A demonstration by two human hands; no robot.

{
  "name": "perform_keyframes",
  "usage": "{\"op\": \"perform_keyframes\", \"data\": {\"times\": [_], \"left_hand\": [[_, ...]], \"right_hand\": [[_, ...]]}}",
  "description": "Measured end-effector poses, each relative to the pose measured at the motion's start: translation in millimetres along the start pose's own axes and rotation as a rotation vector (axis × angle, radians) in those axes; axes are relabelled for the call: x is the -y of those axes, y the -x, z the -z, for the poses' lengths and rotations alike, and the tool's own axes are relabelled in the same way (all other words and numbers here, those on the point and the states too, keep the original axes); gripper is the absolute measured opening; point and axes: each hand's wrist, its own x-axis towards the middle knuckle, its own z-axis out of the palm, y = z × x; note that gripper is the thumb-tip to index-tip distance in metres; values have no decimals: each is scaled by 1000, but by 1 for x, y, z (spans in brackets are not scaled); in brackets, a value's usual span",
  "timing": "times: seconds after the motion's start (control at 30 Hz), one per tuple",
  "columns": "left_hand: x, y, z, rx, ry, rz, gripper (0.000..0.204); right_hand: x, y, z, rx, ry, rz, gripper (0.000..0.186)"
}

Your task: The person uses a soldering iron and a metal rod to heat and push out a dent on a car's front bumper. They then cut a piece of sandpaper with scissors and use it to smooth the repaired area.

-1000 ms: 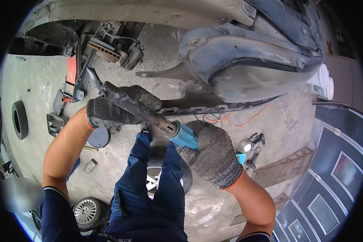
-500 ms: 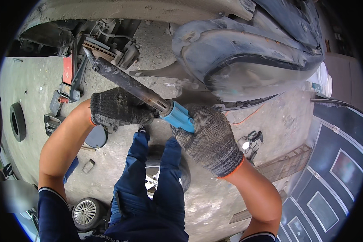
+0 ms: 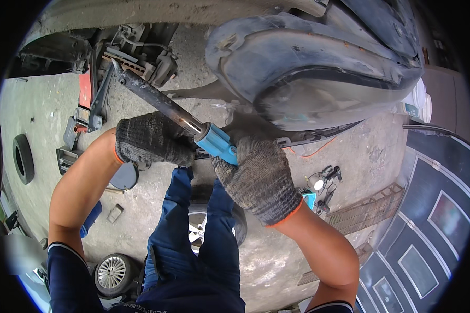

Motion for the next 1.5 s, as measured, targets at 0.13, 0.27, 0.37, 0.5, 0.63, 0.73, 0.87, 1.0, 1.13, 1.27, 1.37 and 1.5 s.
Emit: {"op": "perform_keyframes", "data": {"times": [0.13,0.27,0.37,0.5,0.63,0.73,0.87,1.0,1.13,1.27,1.37,1.5], "left_hand": [[18,-5,-4,-67,72,-104,31],[18,-6,-2,-72,105,-53,31],[17,-5,-5,-112,190,-27,32],[16,-4,-8,-174,23,-78,32],[11,-5,-12,-224,-100,21,28],[5,-5,-15,-214,32,14,22],[18,-13,-11,-176,-46,-6,20],[6,-9,-9,-174,-246,8,22],[-2,-11,-9,-135,-145,81,21],[-4,-9,-5,-116,-158,90,21],[-4,-10,-4,-107,-161,90,23],[-7,-10,-7,-96,-58,124,23]], "right_hand": [[-3,2,-5,-70,86,31,27],[-5,3,-9,-46,95,-17,29],[-5,2,-11,-58,104,-20,30],[-1,1,-11,-93,148,8,33],[0,3,-7,-60,102,-25,35],[4,11,9,-19,-7,-99,35],[-5,52,33,89,-172,-232,38],[-35,96,42,121,-173,-94,42],[-27,120,48,140,-228,-274,45],[-43,147,36,240,-597,-638,41],[-38,143,43,330,-1095,-766,34],[-35,141,45,390,-1077,-711,47]]}}
